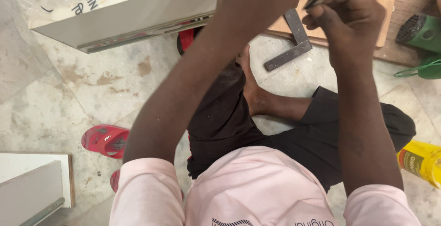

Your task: The person sits on the floor and applies a white edge banding strip to the edge of a wooden panel. They use a metal square to measure and mark a cut line on the strip, then use a circular saw to cut the strip. Finally, they press the cut strip onto the panel edge and mark it with a pencil.

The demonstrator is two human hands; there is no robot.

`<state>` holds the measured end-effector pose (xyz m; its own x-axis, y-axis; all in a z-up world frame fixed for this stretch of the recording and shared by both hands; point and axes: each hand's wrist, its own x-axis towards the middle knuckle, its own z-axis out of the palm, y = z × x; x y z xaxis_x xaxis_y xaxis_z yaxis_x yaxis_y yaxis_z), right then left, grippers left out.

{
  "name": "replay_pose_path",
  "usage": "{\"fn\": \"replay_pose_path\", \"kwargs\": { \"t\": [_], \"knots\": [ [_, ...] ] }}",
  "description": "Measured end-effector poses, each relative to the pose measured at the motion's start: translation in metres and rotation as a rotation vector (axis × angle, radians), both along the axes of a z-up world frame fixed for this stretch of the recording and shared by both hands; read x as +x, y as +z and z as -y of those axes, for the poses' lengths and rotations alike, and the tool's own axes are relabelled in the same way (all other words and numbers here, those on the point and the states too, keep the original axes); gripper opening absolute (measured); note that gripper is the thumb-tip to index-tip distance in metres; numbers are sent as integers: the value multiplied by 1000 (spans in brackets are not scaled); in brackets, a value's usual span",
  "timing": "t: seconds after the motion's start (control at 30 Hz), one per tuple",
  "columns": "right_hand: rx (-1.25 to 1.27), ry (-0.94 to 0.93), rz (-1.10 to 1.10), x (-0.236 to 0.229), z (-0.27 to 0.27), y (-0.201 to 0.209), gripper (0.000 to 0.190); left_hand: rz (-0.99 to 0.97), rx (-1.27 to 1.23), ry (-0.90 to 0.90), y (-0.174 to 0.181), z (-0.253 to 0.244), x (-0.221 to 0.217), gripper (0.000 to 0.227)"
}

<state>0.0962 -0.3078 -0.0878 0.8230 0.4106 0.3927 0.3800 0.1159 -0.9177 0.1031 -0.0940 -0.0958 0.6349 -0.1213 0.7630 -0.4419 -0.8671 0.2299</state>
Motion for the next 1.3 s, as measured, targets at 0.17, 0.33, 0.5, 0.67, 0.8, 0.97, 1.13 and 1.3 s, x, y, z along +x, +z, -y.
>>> {"fn": "replay_pose_path", "kwargs": {
  "t": [0.17,0.33,0.5,0.67,0.8,0.97,1.13,1.3],
  "knots": [
    [165,19,24,-13,14,45,12,-122,-526,-374,63,31,-67,14],
    [223,1,-8,-19,16,59,12,-353,-894,-483,66,46,-76,11],
    [246,-20,30,-27,11,61,16,-337,-929,-481,61,50,-71,9],
    [184,-45,61,-29,8,63,18,-353,-901,-397,62,51,-71,11],
    [155,-126,134,-32,2,62,23,-336,-903,-385,64,51,-70,10],
    [62,-228,238,-34,-1,59,27,-315,-956,-389,63,54,-67,8],
    [5,-274,252,-34,4,52,23,-241,-863,-279,65,57,-64,12],
    [-7,-265,211,-40,2,59,21,74,-518,-128,67,52,-59,23]
  ]
}}
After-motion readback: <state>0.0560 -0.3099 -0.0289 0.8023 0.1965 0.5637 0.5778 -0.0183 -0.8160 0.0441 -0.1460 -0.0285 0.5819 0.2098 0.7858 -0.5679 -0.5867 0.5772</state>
